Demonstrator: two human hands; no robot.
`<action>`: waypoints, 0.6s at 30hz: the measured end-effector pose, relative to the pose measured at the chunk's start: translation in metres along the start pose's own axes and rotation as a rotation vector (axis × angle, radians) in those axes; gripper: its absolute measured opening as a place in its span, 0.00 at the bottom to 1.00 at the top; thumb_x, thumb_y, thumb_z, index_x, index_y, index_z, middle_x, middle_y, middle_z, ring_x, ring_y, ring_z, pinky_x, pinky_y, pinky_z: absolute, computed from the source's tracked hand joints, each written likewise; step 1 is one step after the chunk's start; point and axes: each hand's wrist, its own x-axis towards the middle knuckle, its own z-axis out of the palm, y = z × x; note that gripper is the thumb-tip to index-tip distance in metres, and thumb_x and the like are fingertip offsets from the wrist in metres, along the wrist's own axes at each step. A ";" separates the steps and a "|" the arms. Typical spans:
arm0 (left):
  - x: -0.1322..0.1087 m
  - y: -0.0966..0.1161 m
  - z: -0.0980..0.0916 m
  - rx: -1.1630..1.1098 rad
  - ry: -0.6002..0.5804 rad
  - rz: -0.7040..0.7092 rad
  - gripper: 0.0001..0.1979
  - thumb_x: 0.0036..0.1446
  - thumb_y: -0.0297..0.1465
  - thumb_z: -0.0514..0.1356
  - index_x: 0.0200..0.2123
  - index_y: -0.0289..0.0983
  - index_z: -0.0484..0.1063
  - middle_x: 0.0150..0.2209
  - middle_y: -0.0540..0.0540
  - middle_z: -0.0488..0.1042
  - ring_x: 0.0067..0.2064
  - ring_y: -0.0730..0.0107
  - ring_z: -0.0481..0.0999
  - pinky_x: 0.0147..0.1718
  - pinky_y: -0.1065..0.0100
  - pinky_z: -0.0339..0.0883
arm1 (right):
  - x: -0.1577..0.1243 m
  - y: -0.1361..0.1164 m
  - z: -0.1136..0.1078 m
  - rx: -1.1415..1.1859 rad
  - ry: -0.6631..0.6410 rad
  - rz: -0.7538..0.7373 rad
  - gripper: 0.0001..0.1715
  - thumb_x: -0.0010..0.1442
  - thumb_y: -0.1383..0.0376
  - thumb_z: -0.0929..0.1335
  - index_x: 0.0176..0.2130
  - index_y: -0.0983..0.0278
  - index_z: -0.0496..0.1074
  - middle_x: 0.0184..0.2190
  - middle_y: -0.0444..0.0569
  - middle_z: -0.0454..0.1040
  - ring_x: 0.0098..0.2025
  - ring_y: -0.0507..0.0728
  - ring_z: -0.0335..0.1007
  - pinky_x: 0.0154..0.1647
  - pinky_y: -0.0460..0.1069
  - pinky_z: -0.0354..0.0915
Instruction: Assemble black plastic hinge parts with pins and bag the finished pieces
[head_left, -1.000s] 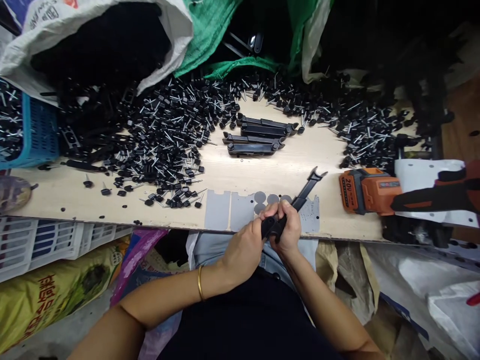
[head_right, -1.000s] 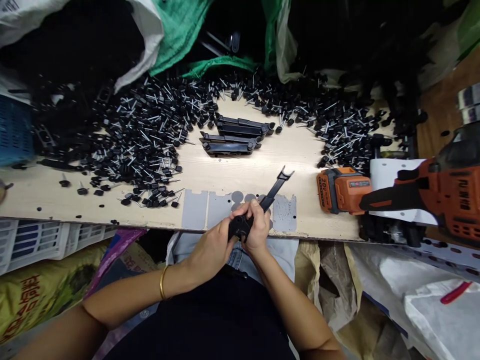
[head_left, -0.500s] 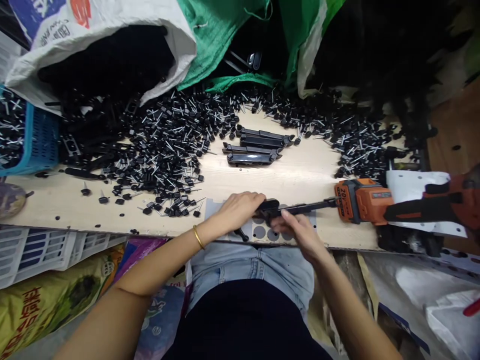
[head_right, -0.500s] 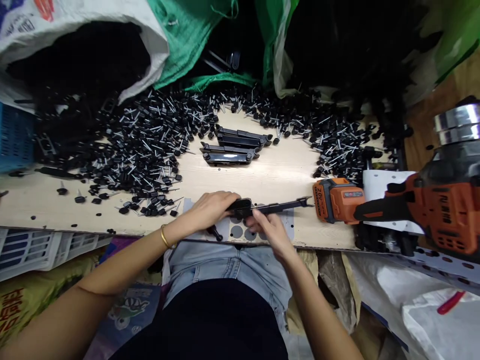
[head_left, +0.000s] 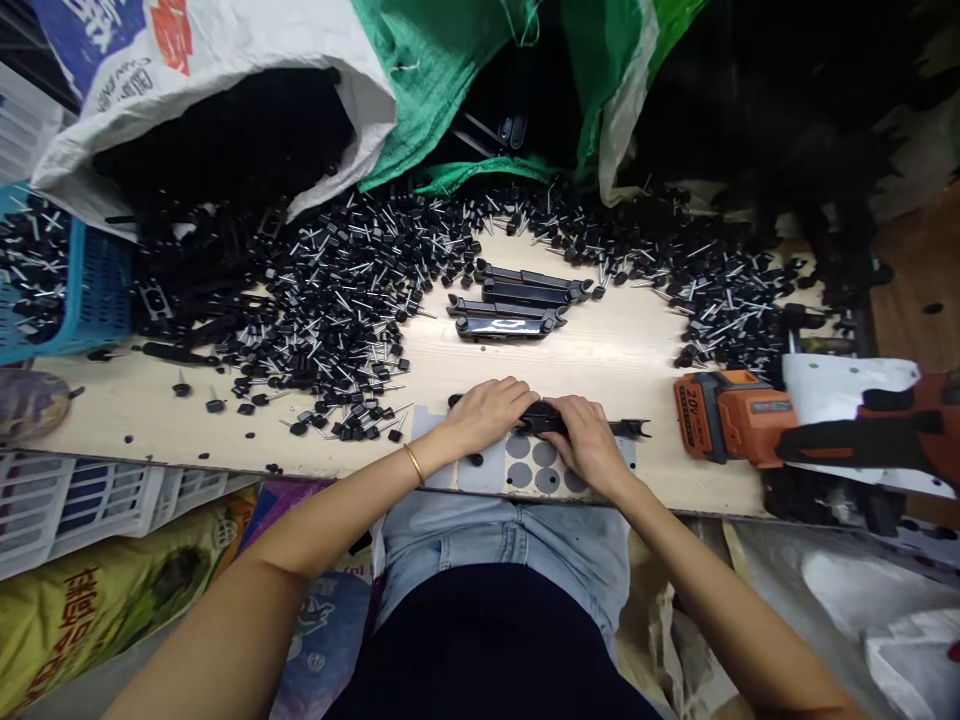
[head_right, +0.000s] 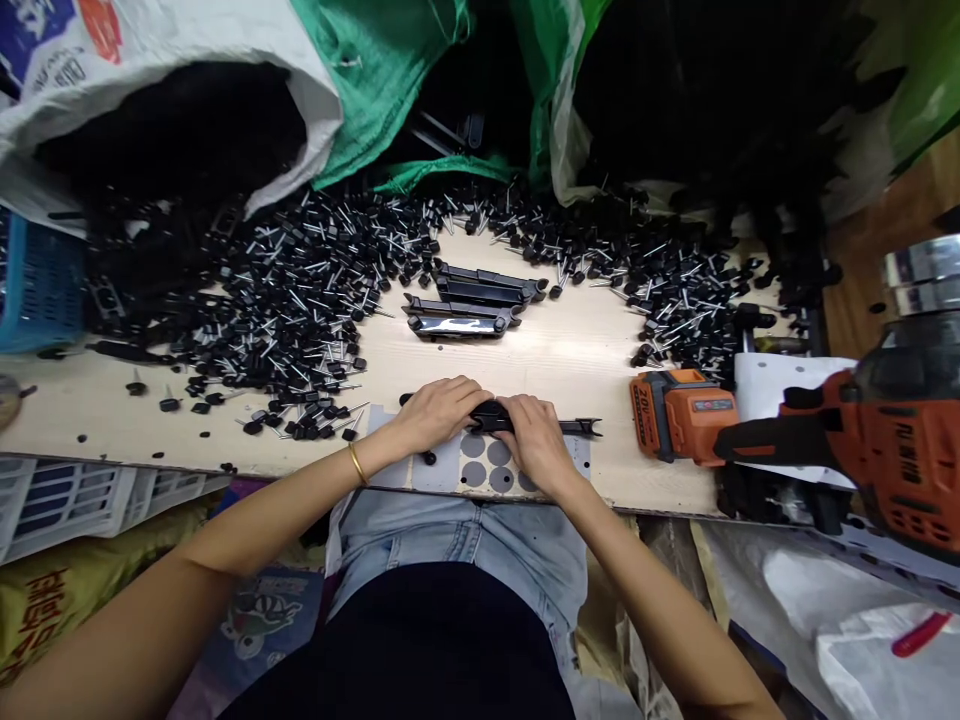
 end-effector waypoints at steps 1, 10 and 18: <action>0.001 0.000 -0.002 0.005 -0.006 0.006 0.11 0.63 0.27 0.53 0.48 0.34 0.65 0.42 0.43 0.72 0.45 0.63 0.71 0.40 0.64 0.67 | -0.001 0.002 0.001 0.001 0.004 -0.025 0.19 0.62 0.63 0.64 0.52 0.65 0.64 0.41 0.56 0.72 0.44 0.63 0.68 0.44 0.57 0.62; 0.008 -0.003 -0.001 0.020 -0.034 0.018 0.13 0.60 0.29 0.58 0.48 0.35 0.65 0.44 0.43 0.71 0.47 0.61 0.70 0.41 0.63 0.66 | 0.038 0.057 -0.050 0.100 -0.021 0.038 0.16 0.62 0.62 0.62 0.49 0.62 0.70 0.40 0.54 0.75 0.40 0.61 0.71 0.42 0.58 0.67; -0.003 -0.001 -0.016 -0.109 0.101 0.033 0.20 0.59 0.22 0.53 0.56 0.31 0.62 0.48 0.40 0.70 0.48 0.64 0.70 0.45 0.63 0.68 | 0.150 0.117 -0.055 -0.199 0.314 0.190 0.12 0.56 0.67 0.63 0.39 0.67 0.72 0.48 0.62 0.67 0.48 0.65 0.66 0.46 0.60 0.65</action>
